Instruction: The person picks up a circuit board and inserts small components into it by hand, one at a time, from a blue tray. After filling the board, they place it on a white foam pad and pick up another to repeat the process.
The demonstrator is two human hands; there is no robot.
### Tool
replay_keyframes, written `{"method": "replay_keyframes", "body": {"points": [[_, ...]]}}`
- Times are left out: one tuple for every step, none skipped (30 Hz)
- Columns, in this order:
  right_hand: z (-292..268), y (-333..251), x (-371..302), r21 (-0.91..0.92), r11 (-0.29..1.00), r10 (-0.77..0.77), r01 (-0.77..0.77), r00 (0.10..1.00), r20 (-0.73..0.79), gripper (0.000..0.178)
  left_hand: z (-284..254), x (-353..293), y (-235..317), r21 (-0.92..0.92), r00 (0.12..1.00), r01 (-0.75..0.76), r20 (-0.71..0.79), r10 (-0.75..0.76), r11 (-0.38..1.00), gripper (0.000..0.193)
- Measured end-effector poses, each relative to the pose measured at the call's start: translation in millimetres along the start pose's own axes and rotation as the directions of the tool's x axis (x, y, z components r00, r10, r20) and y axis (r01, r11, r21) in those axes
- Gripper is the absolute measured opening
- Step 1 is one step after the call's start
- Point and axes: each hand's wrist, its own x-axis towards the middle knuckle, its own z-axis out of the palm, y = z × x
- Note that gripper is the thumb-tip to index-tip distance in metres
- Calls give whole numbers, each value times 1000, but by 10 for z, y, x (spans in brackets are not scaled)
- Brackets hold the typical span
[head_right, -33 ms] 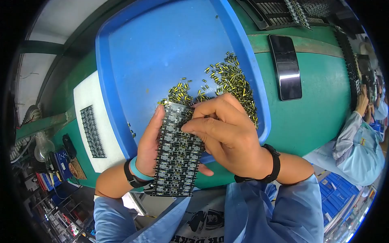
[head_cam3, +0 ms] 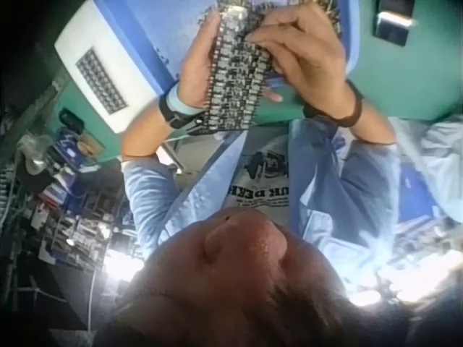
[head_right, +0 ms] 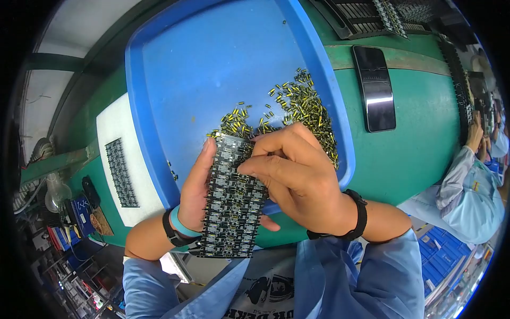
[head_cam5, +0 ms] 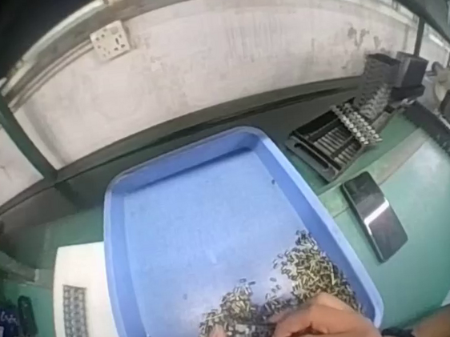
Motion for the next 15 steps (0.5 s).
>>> {"method": "replay_keyframes", "body": {"points": [[5,-1,-2,-2,1000,-7,7,1000,-5,23,-4,1,-1,0,1000,0,0,0,1000,78],[7,-3,-3,-4,1000,-14,14,1000,-9,24,-12,4,-4,-8,1000,-2,11,2,1000,78],[1,-3,-1,-5,1000,-14,14,1000,-9,24,-21,8,-7,-16,1000,-3,22,3,1000,77],[-11,1,6,-17,999,-36,36,999,13,24,-26,9,-8,-25,1000,-5,31,6,1000,77],[-26,4,16,-30,998,-57,58,998,36,25,-17,7,-4,-26,1000,-5,30,6,1000,77],[-41,7,27,-41,996,-77,80,995,59,26,5,2,6,-27,1000,-5,10,5,1000,76],[-57,5,41,-40,996,-77,79,995,59,26,27,-3,15,-28,1000,-4,-9,4,1000,76],[-76,-1,59,-80,989,-119,126,989,89,27,36,-5,20,-29,1000,-4,-29,3,1000,75],[-97,-8,73,-118,978,-159,173,980,120,28,33,-4,17,-29,1000,-3,-29,2,1000,75],[-109,-9,82,-155,963,-196,220,969,153,29,25,-4,12,-50,1000,-4,-9,4,999,72],[-115,-4,87,-155,963,-196,219,969,153,29,16,-3,8,-70,1000,-6,11,6,998,70],[-121,1,92,-167,959,-204,231,966,161,30,8,-3,3,-90,999,-7,32,9,996,67],[-125,4,97,-179,954,-213,242,962,170,31,4,-3,-1,-90,999,-7,31,9,996,67],[-126,7,99,-192,948,-221,254,959,179,33,-5,1,-4,-99,999,-3,41,7,995,68],[-119,11,95,-192,948,-222,255,959,178,33,-11,3,-6,-108,999,1,50,5,994,68]]}}
